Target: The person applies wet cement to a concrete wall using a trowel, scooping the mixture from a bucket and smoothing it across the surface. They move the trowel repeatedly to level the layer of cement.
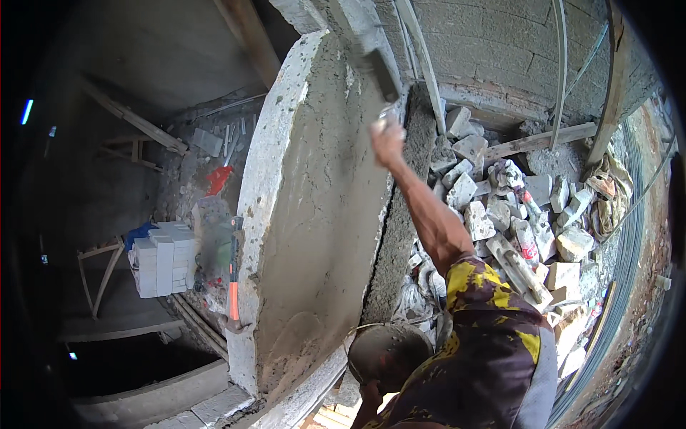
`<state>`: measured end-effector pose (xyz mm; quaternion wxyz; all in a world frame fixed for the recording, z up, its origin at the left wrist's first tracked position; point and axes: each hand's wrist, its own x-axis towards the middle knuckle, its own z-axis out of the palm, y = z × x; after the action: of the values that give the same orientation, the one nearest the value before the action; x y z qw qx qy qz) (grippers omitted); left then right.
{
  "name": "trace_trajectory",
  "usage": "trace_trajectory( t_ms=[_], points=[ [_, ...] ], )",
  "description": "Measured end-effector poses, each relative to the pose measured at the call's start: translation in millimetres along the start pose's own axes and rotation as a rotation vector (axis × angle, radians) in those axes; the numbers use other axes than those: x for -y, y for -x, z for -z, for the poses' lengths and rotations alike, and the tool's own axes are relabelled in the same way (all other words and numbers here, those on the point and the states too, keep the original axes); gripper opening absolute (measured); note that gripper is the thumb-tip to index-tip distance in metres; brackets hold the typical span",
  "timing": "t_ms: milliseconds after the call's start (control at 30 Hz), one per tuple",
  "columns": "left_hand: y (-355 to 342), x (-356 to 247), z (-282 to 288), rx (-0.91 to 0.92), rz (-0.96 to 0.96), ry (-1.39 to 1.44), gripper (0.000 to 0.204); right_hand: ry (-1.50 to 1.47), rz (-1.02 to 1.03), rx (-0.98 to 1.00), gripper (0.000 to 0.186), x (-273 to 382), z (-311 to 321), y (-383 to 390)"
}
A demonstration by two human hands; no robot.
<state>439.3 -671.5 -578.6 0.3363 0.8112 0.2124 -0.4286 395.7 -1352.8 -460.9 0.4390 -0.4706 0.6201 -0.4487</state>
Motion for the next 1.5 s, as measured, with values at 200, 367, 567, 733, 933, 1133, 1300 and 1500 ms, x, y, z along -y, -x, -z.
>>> trace_trajectory(
  t_ms=[200,367,567,733,933,1133,1300,1500],
  points=[
    [15,-15,-30,-0.012,0.014,-0.054,0.044,-0.594,-0.165,0.113,0.026,-72,-49,210],
    [15,-25,-43,0.096,0.006,0.073,0.047,-0.308,-0.673,0.234,0.015,-110,16,215],
    [20,-38,-69,0.169,-0.071,0.190,0.050,-0.515,-0.247,0.243,0.018,-56,-28,71],
    [23,-44,-65,0.190,-0.072,0.178,0.053,-0.390,-0.078,0.225,0.018,9,-64,24],
    [2,-13,-36,0.169,-0.047,0.243,0.051,-0.448,-0.072,0.271,0.017,38,-62,67],
    [-31,21,4,0.053,0.078,0.091,0.050,-0.597,-0.188,0.436,0.015,51,-52,116],
    [-11,-2,26,-0.024,-0.014,-0.034,0.053,-0.863,-0.605,0.825,0.018,64,21,163],
    [2,-44,30,-0.146,-0.159,-0.299,0.056,-1.048,-0.268,0.670,0.034,81,176,170]
  ],
)
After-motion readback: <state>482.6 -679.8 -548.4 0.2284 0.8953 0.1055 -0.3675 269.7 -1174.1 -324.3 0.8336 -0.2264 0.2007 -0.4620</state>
